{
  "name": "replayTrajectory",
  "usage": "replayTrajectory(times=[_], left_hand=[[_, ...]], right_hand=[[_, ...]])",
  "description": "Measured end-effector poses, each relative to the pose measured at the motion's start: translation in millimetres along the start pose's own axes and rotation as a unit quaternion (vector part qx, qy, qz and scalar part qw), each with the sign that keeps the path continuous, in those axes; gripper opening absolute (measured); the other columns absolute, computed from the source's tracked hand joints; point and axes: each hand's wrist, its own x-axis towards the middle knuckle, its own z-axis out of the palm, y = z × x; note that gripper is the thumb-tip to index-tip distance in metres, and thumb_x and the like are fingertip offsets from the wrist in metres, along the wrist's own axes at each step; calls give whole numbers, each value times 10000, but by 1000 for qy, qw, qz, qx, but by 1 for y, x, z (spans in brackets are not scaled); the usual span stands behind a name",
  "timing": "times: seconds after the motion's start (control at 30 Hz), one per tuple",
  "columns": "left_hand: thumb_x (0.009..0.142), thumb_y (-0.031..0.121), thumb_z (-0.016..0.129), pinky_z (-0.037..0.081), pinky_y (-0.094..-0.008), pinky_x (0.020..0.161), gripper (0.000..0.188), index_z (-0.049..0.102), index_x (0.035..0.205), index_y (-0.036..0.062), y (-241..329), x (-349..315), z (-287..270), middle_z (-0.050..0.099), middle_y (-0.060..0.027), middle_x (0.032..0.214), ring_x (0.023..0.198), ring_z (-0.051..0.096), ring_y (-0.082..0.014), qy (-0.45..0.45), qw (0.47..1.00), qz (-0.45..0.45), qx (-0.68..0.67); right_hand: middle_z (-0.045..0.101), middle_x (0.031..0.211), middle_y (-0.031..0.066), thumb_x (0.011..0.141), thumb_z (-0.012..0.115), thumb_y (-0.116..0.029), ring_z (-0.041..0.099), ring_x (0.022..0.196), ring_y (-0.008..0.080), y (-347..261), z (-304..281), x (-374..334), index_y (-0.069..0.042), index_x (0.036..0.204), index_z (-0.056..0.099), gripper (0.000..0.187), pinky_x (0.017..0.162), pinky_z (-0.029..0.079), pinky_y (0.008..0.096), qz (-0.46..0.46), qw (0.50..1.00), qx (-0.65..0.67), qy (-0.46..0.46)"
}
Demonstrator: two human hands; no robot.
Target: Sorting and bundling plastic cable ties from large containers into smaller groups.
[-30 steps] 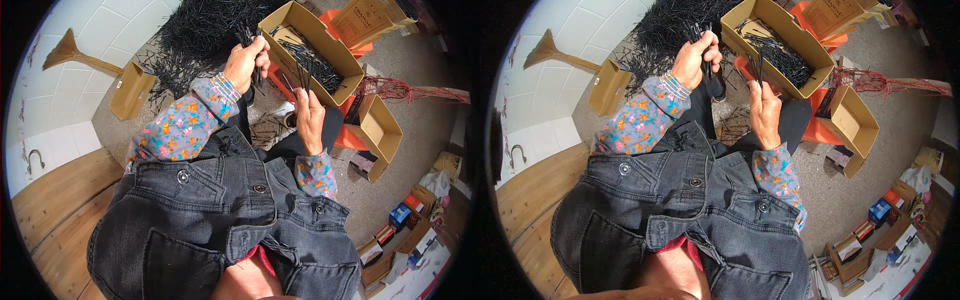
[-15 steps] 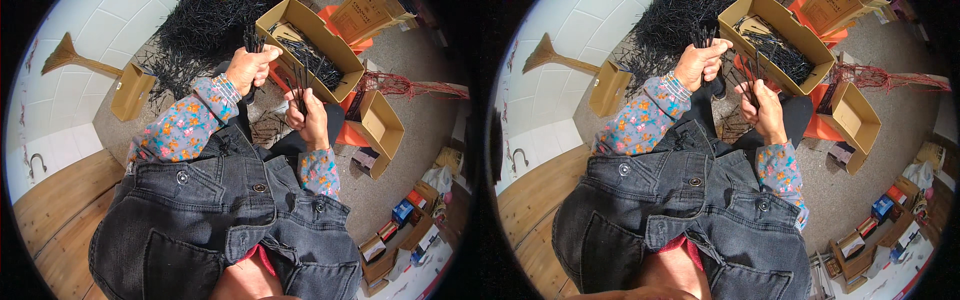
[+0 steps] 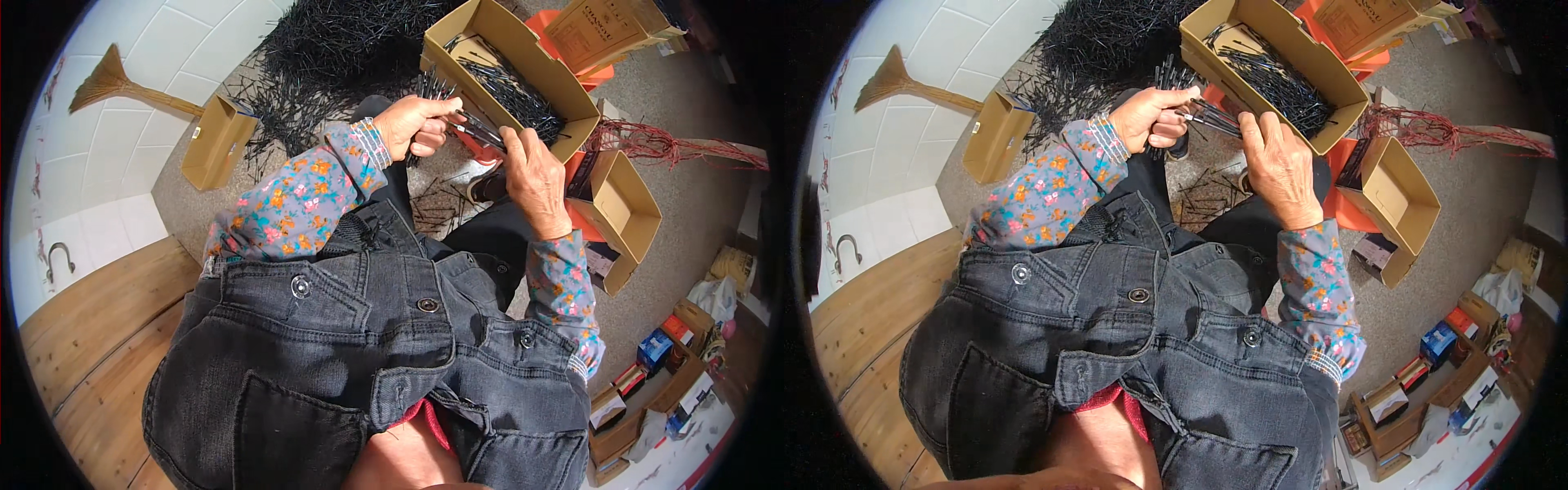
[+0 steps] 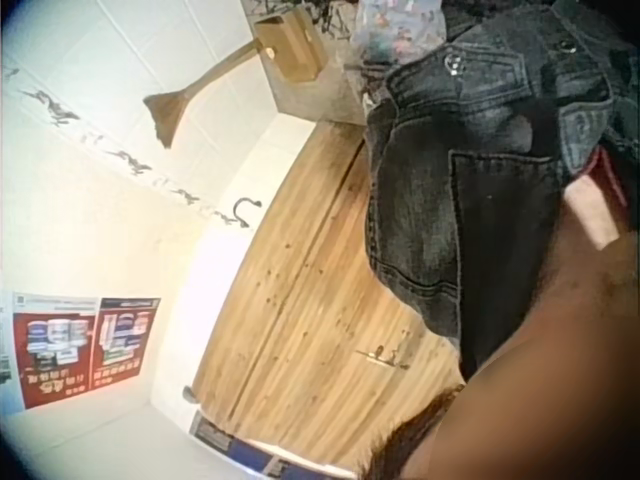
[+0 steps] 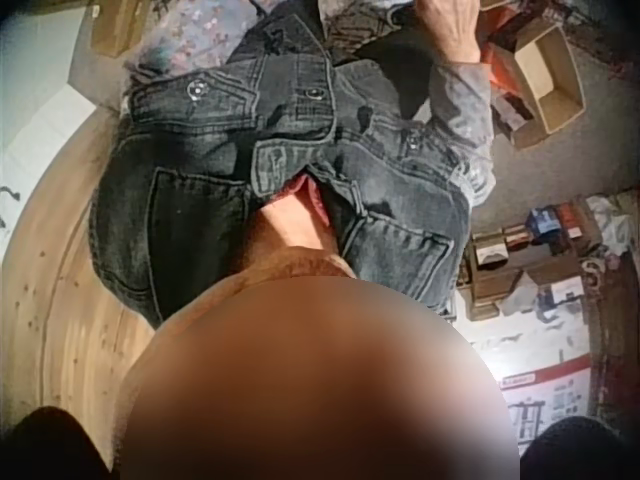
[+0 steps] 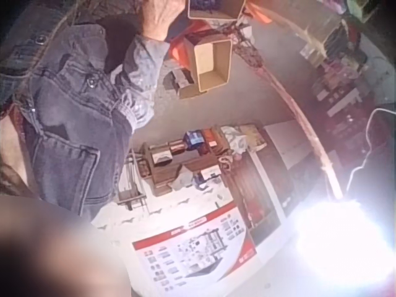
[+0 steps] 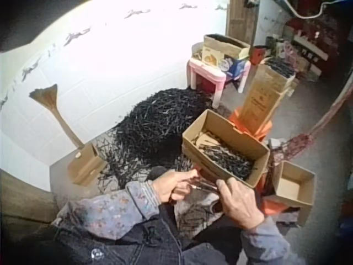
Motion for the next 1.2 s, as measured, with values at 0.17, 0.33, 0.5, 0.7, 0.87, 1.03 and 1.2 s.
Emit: replayTrajectory(times=[0.17, 0.33, 0.5, 0.7, 0.87, 1.03, 1.2], left_hand=[[921, 330, 499, 195, -182, 316, 279, 550, 885, 58, -3, 1, 4, 295, 83, 528, 369, 261, -22, 22, 1000, 2, 18], [899, 385, 526, 181, -179, 318, 319, 559, 937, 70, 2, -2, 8, 356, 67, 545, 368, 286, -27, -47, 997, -35, 50], [900, 448, 491, 222, -163, 298, 409, 580, 931, 50, 4, -11, 26, 483, 32, 585, 358, 326, -19, -73, 989, -51, 120], [921, 424, 461, 264, -138, 275, 440, 569, 988, 3, 5, -3, 8, 576, -45, 661, 329, 328, -32, -117, 988, -66, 79], [901, 338, 532, 263, -162, 305, 326, 576, 911, 15, 1, -6, 7, 527, -9, 627, 367, 349, -26, -15, 999, -10, -29], [865, 217, 598, 259, -188, 339, 186, 566, 826, 37, -10, -2, 15, 460, 29, 594, 401, 357, -17, 17, 994, 88, -65], [827, 136, 645, 258, -189, 345, 116, 573, 812, 46, -15, -4, 42, 460, 46, 605, 406, 358, -17, 61, 988, 138, -20]], right_hand=[[421, 758, 61, 695, 572, -72, 515, 667, 205, 0, -9, 5, -75, 1086, 529, 394, 546, 459, 320, -65, 997, -40, 20], [406, 739, 46, 687, 580, -77, 488, 654, 184, 1, -13, 9, -92, 1114, 540, 429, 541, 443, 304, -106, 992, -57, 35], [402, 735, 42, 694, 572, -73, 482, 653, 179, -1, -17, 12, -101, 1112, 543, 420, 540, 435, 302, -128, 989, -70, 16], [417, 734, 45, 688, 589, -71, 493, 647, 184, 3, -13, 10, -103, 1118, 538, 434, 539, 437, 306, -122, 990, -62, 40], [438, 760, 46, 755, 550, -119, 510, 648, 176, 4, 1, 2, -100, 1087, 539, 333, 520, 434, 294, 5, 992, -113, 50], [440, 751, 47, 759, 558, -103, 511, 604, 173, -4, 14, 3, -84, 1076, 538, 318, 490, 440, 287, 37, 987, -130, 82], [468, 766, 61, 749, 603, -82, 559, 611, 200, -8, 18, 5, -93, 1084, 537, 342, 470, 450, 311, 65, 989, -110, 80]])
